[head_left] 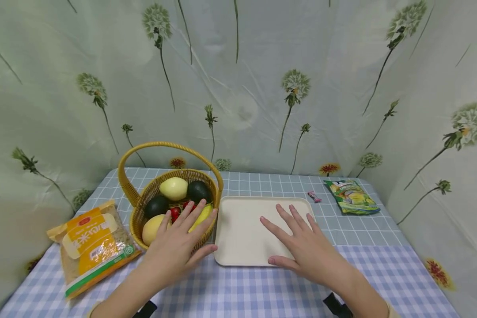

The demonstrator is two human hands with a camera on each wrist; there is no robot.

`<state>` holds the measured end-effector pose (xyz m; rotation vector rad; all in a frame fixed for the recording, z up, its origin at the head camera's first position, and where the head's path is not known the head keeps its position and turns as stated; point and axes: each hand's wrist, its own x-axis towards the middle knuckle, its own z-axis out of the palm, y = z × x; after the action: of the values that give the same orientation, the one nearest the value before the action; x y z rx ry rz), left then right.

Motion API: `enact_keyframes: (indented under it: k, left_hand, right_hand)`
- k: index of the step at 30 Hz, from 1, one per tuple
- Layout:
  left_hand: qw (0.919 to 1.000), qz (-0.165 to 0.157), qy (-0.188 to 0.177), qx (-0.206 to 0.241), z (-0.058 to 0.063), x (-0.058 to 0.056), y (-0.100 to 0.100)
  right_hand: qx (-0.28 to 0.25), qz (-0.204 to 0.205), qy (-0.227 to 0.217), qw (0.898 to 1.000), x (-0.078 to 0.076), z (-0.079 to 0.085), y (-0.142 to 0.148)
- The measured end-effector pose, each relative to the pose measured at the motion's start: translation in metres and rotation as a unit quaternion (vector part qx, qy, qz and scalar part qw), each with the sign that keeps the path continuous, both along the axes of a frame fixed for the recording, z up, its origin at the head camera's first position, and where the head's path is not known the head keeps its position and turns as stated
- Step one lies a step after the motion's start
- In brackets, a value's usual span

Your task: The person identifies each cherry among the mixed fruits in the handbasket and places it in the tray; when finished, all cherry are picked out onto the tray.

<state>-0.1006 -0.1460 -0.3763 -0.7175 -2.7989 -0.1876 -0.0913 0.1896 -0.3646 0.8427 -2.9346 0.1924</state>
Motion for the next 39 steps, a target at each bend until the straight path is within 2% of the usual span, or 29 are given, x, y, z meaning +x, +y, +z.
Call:
enact_keyframes:
  k: [6, 9, 12, 17, 23, 27, 31, 34, 36, 39]
  left_hand:
    - [0.9971, 0.036, 0.019, 0.064, 0.011, 0.005, -0.038]
    - [0.9924, 0.06, 0.019, 0.106, 0.015, 0.007, -0.062]
    - [0.9847, 0.081, 0.004, 0.154, 0.017, 0.005, -0.085]
    - [0.9667, 0.113, -0.061, 0.221, 0.015, -0.001, -0.118]
    - [0.9475, 0.16, -0.147, 0.234, 0.007, -0.01, -0.14]
    - [0.9248, 0.179, -0.206, 0.265, 0.002, -0.017, -0.145]
    - [0.8857, 0.188, -0.275, 0.323, -0.002, -0.023, -0.145]
    - [0.8612, 0.191, -0.313, 0.353, -0.004, -0.026, -0.144]
    - [0.8515, 0.193, -0.326, 0.362, -0.005, -0.029, -0.144]
    - [0.8426, 0.191, -0.335, 0.376, -0.009, -0.03, -0.145]
  right_hand:
    - [-0.024, 0.042, -0.034, 0.998, -0.008, 0.011, -0.013]
    - [-0.018, 0.06, -0.035, 0.997, -0.014, 0.017, -0.025]
    - [-0.026, 0.082, -0.042, 0.995, -0.023, 0.022, -0.037]
    - [-0.043, 0.112, -0.075, 0.99, -0.038, 0.03, -0.061]
    - [-0.05, 0.151, -0.118, 0.98, -0.059, 0.037, -0.094]
    - [-0.055, 0.17, -0.152, 0.972, -0.074, 0.04, -0.117]
    - [-0.048, 0.179, -0.189, 0.964, -0.091, 0.041, -0.14]
    - [-0.037, 0.184, -0.216, 0.958, -0.102, 0.043, -0.157]
    - [-0.032, 0.188, -0.23, 0.954, -0.111, 0.043, -0.168]
    - [-0.019, 0.193, -0.246, 0.95, -0.124, 0.043, -0.185]
